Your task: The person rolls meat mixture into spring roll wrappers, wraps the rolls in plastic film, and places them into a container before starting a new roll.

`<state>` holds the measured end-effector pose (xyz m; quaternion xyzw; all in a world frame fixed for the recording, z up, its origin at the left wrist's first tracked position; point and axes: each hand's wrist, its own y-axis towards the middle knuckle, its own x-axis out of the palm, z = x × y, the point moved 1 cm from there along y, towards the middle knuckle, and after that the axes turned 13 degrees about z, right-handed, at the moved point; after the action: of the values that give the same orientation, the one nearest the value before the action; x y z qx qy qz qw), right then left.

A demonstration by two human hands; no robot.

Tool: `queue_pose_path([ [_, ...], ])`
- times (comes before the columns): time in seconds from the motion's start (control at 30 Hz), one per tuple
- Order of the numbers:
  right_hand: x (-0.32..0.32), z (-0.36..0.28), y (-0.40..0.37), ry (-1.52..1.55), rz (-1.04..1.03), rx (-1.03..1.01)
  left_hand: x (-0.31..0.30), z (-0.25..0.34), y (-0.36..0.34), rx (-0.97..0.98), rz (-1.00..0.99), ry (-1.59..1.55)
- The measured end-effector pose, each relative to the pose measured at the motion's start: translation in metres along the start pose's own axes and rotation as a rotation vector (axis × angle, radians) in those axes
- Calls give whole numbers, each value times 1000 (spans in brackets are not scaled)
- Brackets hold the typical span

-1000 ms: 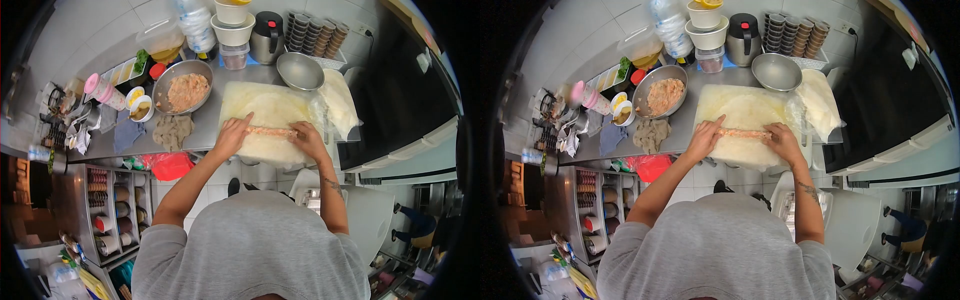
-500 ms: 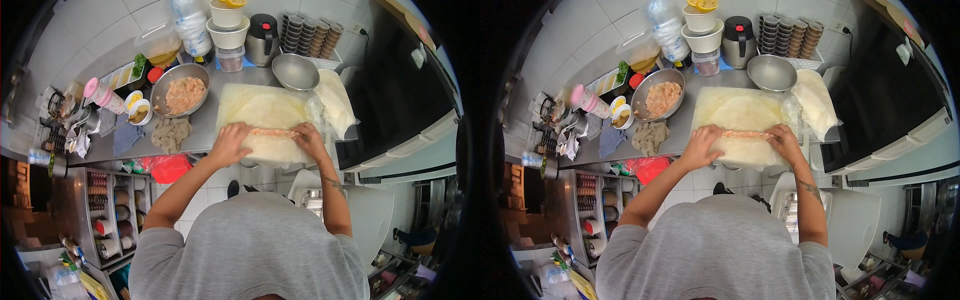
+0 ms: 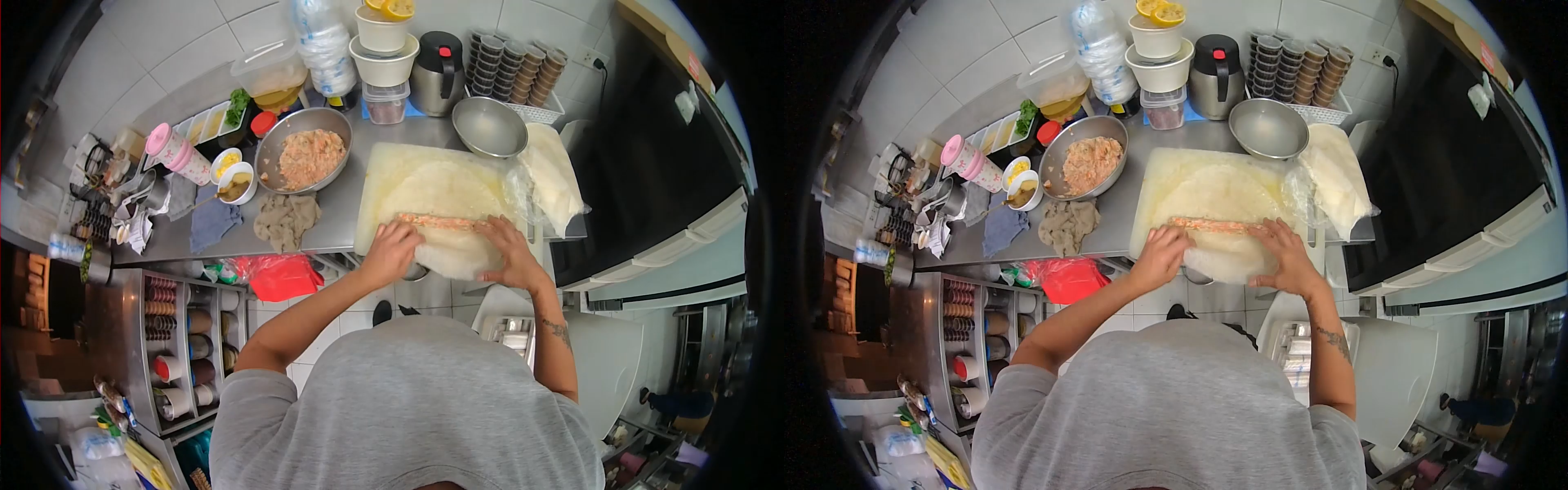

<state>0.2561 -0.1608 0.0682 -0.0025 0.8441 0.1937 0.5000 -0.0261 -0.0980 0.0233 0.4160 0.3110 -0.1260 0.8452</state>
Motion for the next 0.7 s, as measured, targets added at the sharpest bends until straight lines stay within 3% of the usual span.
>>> queue_pose_path([
  [0.1,2,-13,1,19,77,27,5,-12,30,-170,52,-127],
  [0.2,28,21,8,170,268,43,10,-18,56,-186,86,-155],
  [0.3,51,44,20,590,350,512,18,-32,71,-174,27,-185],
  [0.4,52,51,31,618,275,592,28,-49,82,-145,5,-189],
  [0.5,50,36,32,489,565,662,36,-56,86,-213,-26,-182],
  [0.6,33,2,23,-24,755,39,41,-60,86,-266,-44,-176],
  [0.7,48,-33,26,-34,305,-108,45,-65,83,-283,-62,-143],
])
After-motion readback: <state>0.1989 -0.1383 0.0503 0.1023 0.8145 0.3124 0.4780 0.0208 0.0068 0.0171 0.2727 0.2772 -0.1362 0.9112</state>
